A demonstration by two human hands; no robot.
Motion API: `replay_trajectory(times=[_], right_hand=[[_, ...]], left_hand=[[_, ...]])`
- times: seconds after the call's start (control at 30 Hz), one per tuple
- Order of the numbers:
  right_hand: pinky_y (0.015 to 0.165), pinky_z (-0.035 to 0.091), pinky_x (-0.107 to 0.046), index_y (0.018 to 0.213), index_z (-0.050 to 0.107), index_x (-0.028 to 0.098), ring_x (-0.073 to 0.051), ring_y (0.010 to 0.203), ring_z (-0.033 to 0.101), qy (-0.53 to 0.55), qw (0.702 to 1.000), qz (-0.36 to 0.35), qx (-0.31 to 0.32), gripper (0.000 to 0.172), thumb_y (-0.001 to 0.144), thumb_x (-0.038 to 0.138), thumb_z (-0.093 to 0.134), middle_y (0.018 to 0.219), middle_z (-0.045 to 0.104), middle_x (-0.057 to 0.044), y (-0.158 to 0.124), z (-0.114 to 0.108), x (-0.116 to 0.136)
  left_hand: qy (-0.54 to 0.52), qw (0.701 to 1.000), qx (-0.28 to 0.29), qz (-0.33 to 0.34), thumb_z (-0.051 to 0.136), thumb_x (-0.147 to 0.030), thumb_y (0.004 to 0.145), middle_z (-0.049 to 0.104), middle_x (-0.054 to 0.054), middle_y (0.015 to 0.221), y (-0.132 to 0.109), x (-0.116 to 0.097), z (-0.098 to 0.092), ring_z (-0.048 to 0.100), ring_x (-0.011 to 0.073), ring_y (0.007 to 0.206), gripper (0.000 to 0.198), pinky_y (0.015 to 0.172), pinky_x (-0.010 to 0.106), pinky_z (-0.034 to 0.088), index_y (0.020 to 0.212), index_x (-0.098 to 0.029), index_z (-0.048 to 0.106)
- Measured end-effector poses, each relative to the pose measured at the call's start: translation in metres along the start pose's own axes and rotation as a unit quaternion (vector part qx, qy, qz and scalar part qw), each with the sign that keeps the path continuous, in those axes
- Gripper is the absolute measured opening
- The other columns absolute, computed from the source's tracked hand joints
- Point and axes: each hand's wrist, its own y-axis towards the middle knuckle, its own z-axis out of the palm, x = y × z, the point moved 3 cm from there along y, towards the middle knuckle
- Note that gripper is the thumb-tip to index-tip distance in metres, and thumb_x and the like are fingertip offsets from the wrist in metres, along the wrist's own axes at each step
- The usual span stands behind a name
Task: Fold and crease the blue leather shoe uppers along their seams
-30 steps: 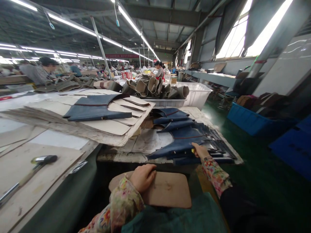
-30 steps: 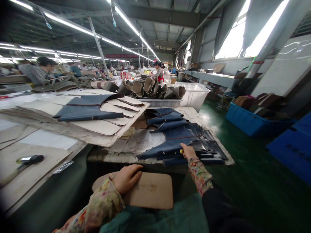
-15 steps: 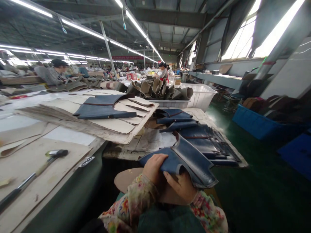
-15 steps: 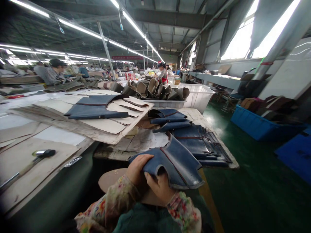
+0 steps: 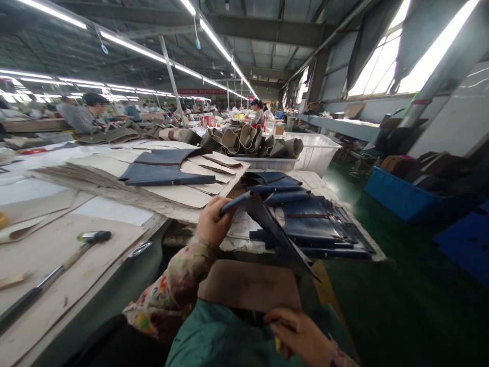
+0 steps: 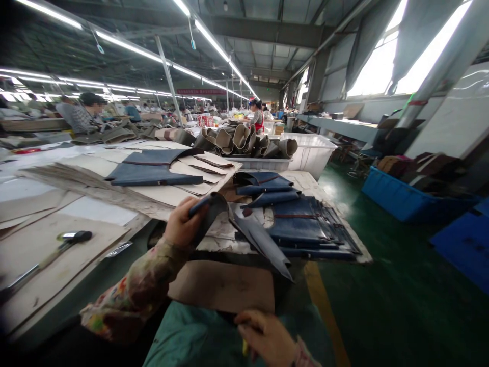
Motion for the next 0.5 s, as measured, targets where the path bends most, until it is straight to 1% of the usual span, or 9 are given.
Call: replay_trajectory(times=[0.07, 0.17, 0.2, 0.23, 0.3, 0.33, 0.37, 0.43, 0.5], right_hand=[[0.040, 0.035, -0.018, 0.104, 0.055, 0.011, -0.006, 0.041, 0.046, 0.072, 0.997, 0.027, -0.031, 0.049, 0.077, 0.051, 0.044, 0.058, 0.055, 0.001, -0.006, -0.017, 0.003], [0.040, 0.038, -0.020, 0.114, 0.050, 0.011, -0.009, 0.044, 0.048, 0.140, 0.982, 0.017, -0.126, 0.061, 0.071, 0.055, 0.053, 0.057, 0.054, 0.001, -0.010, -0.033, 0.009], [0.043, 0.041, -0.021, 0.117, 0.048, 0.012, -0.010, 0.049, 0.051, 0.168, 0.973, 0.015, -0.154, 0.065, 0.068, 0.054, 0.058, 0.063, 0.057, 0.000, -0.010, -0.036, 0.010], [0.047, 0.044, -0.022, 0.120, 0.046, 0.015, -0.011, 0.056, 0.055, 0.205, 0.963, 0.014, -0.173, 0.068, 0.066, 0.053, 0.062, 0.074, 0.061, -0.003, -0.009, -0.037, 0.010], [0.056, 0.049, -0.025, 0.119, 0.045, 0.020, -0.015, 0.074, 0.060, 0.283, 0.938, 0.015, -0.198, 0.069, 0.061, 0.050, 0.067, 0.102, 0.059, -0.008, -0.005, -0.038, 0.009], [0.060, 0.050, -0.026, 0.114, 0.050, 0.021, -0.018, 0.083, 0.060, 0.309, 0.928, 0.015, -0.208, 0.065, 0.059, 0.050, 0.069, 0.110, 0.056, -0.008, -0.001, -0.039, 0.009], [0.063, 0.050, -0.028, 0.107, 0.055, 0.021, -0.020, 0.091, 0.058, 0.323, 0.922, 0.008, -0.213, 0.058, 0.058, 0.050, 0.070, 0.113, 0.055, -0.009, 0.002, -0.041, 0.011], [0.070, 0.051, -0.032, 0.087, 0.062, 0.017, -0.024, 0.097, 0.056, 0.310, 0.926, -0.029, -0.215, 0.048, 0.056, 0.052, 0.070, 0.106, 0.059, -0.010, 0.011, -0.050, 0.020], [0.075, 0.049, -0.038, 0.075, 0.064, 0.014, -0.026, 0.095, 0.056, 0.275, 0.931, -0.083, -0.227, 0.046, 0.055, 0.055, 0.069, 0.093, 0.063, -0.011, 0.019, -0.065, 0.035]], left_hand=[[0.025, 0.998, -0.006, 0.049, 0.049, -0.026, 0.082, 0.053, 0.001, 0.073, 0.010, -0.024, -0.019, 0.052, 0.0122, 0.070, 0.015, 0.066, 0.023, 0.041, 0.080, -0.017, 0.061], [0.066, 0.991, 0.011, 0.120, 0.050, -0.026, 0.082, 0.054, 0.000, 0.074, 0.021, -0.064, -0.040, 0.052, 0.0115, 0.069, 0.014, 0.064, 0.022, 0.041, 0.083, -0.018, 0.061], [0.078, 0.987, 0.013, 0.139, 0.050, -0.027, 0.082, 0.054, -0.001, 0.074, 0.024, -0.076, -0.046, 0.053, 0.0115, 0.068, 0.014, 0.063, 0.022, 0.040, 0.083, -0.019, 0.062], [0.088, 0.984, 0.010, 0.153, 0.050, -0.028, 0.082, 0.054, -0.001, 0.074, 0.027, -0.087, -0.052, 0.053, 0.0117, 0.068, 0.015, 0.063, 0.022, 0.040, 0.082, -0.019, 0.062], [0.098, 0.981, -0.015, 0.169, 0.051, -0.030, 0.081, 0.053, -0.001, 0.071, 0.035, -0.104, -0.066, 0.053, 0.0121, 0.068, 0.016, 0.062, 0.022, 0.041, 0.078, -0.018, 0.061], [0.098, 0.980, -0.033, 0.169, 0.052, -0.031, 0.081, 0.052, -0.002, 0.069, 0.040, -0.110, -0.073, 0.053, 0.0120, 0.068, 0.017, 0.063, 0.023, 0.041, 0.075, -0.018, 0.061], [0.092, 0.980, -0.054, 0.165, 0.053, -0.031, 0.080, 0.050, -0.003, 0.067, 0.044, -0.113, -0.082, 0.053, 0.0117, 0.066, 0.017, 0.063, 0.023, 0.041, 0.072, -0.017, 0.061], [0.061, 0.983, -0.092, 0.145, 0.055, -0.031, 0.078, 0.047, -0.004, 0.062, 0.051, -0.113, -0.099, 0.052, 0.0110, 0.063, 0.019, 0.062, 0.023, 0.040, 0.068, -0.017, 0.060], [0.010, 0.987, -0.113, 0.113, 0.058, -0.033, 0.077, 0.046, -0.004, 0.059, 0.053, -0.103, -0.115, 0.050, 0.0107, 0.060, 0.019, 0.059, 0.023, 0.040, 0.067, -0.016, 0.060]])
